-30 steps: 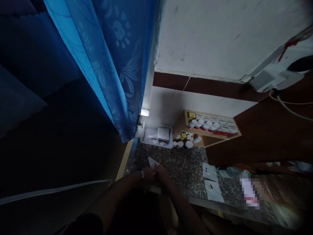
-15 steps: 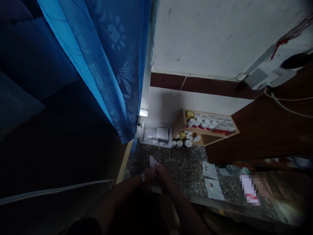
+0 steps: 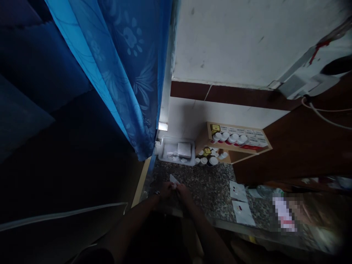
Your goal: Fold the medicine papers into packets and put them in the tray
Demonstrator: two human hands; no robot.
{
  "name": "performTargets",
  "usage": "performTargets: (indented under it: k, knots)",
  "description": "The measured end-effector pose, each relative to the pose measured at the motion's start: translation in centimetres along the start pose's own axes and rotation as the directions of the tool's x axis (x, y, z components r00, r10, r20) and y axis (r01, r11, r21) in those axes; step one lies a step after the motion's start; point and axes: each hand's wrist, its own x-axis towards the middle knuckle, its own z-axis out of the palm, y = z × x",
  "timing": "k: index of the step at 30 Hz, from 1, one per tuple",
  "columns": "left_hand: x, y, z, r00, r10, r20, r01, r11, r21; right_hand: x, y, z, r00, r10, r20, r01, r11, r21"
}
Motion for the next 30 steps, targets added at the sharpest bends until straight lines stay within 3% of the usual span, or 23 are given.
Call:
performTargets:
  k: [4,6,9,13,20,30]
  knots:
    - [0.1,-0.1,0.7,0.987,-0.037,-0.155,0.019,0.993,-0.114,0.4,0.0,-0.2,0.998,0.020,-0.061,-0.017,0.998,0.055]
    - [0.5,0.0,1.2,0.973,-0.119,-0.198,0.075,0.973,-0.218,0.7,-0.1,-0.3,0.996,0.026,-0.091,-0.020,0.997,0.069]
    - [1.2,0.1,1.8,0.927,-0.264,-0.268,0.146,0.909,-0.391,1.2,-0.3,-0.3,0.992,0.061,-0.107,-0.053,0.996,0.075]
    - [1.9,-0.2,2.4,0.874,-0.380,-0.301,0.207,0.854,-0.478,1.7,-0.3,0.2,0.988,0.083,-0.128,-0.072,0.994,0.087]
    - [2.1,-0.6,2.4,0.843,-0.398,-0.361,0.218,0.868,-0.446,2.0,0.3,0.9,0.982,0.099,-0.164,-0.081,0.991,0.110]
    - [2.6,0.3,2.2,0.852,-0.400,-0.337,0.339,0.913,-0.225,2.0,0.5,1.1,0.980,0.100,-0.175,-0.088,0.993,0.074]
